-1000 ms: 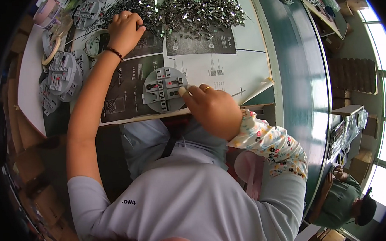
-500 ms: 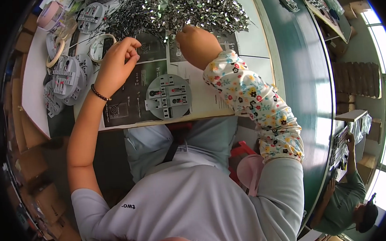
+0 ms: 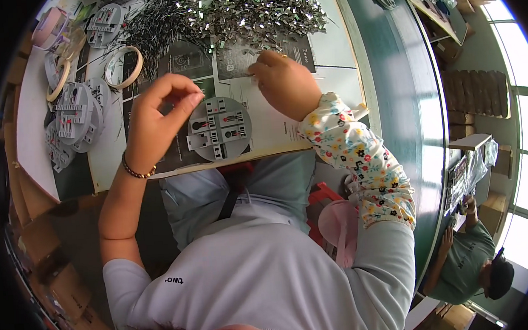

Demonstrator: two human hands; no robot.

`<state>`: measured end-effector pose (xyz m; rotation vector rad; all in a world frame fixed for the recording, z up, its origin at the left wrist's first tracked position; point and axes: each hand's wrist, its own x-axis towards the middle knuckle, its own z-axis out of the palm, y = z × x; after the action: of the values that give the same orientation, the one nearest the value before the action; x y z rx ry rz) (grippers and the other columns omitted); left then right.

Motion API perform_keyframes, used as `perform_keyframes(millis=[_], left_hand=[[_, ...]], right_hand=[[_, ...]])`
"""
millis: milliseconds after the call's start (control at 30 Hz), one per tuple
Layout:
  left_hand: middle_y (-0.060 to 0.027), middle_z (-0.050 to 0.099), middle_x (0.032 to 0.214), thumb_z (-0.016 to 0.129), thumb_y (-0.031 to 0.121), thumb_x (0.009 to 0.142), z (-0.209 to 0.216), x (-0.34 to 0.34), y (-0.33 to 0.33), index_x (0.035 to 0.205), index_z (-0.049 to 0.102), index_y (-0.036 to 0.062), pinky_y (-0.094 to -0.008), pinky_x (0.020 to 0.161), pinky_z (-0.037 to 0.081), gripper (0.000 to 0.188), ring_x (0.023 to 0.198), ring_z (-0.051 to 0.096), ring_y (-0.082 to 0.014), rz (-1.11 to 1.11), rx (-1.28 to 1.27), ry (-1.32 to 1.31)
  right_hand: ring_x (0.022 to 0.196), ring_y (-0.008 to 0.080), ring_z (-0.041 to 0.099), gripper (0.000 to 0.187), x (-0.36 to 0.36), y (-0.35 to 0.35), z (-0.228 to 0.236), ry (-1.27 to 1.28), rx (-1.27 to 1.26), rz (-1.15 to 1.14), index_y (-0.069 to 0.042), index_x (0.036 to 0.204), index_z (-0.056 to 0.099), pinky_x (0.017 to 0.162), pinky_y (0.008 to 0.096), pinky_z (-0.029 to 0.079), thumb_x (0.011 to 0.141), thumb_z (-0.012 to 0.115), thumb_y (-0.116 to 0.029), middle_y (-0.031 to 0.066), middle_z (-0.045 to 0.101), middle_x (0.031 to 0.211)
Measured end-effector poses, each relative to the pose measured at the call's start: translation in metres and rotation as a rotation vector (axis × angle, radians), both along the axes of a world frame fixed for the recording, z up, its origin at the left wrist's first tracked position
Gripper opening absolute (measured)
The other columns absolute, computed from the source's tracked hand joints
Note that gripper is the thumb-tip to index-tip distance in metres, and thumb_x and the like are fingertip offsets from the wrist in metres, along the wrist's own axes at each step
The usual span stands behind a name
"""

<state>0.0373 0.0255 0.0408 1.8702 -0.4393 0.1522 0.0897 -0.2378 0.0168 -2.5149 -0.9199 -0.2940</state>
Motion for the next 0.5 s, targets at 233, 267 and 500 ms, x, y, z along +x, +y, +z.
perform_keyframes(millis=[233, 267, 500], left_hand=[[-0.0056, 0.07, 0.086, 0.072, -0.001, 0.086, -0.004, -0.037, -0.017, 0.092, 0.067, 0.0035, -0.0248, 0.065, 0.049, 0.009, 0.071, 0.063, -0.0139, -0.067, -0.031, 0.051], [-0.0053, 0.07, 0.089, 0.073, -0.001, 0.085, -0.008, -0.038, -0.017, 0.091, 0.067, 0.0041, -0.0261, 0.066, 0.049, 0.01, 0.074, 0.063, -0.0151, -0.074, -0.014, 0.051], [-0.0051, 0.067, 0.098, 0.078, -0.002, 0.076, -0.02, -0.035, -0.012, 0.089, 0.071, 0.0052, -0.0312, 0.077, 0.048, 0.016, 0.088, 0.058, -0.0209, -0.037, 0.232, -0.322]], right_hand=[[0.077, 0.0326, 0.065, 0.013, -0.031, -0.008, 0.024, 0.105, 0.037, 0.012, -0.003, 0.102, 0.066, 0.07, 0.0386, 0.053, 0.09, 0.064, -0.001, 0.0135, 0.065, 0.091], [0.077, 0.0325, 0.065, 0.013, -0.04, -0.013, 0.028, 0.18, 0.04, 0.011, -0.003, 0.102, 0.066, 0.07, 0.0386, 0.053, 0.09, 0.064, 0.0, 0.0137, 0.065, 0.09], [0.079, 0.0351, 0.066, 0.015, -0.076, -0.021, 0.019, 0.299, 0.11, -0.031, -0.003, 0.099, 0.065, 0.07, 0.0425, 0.054, 0.085, 0.063, -0.001, 0.0134, 0.066, 0.086]])
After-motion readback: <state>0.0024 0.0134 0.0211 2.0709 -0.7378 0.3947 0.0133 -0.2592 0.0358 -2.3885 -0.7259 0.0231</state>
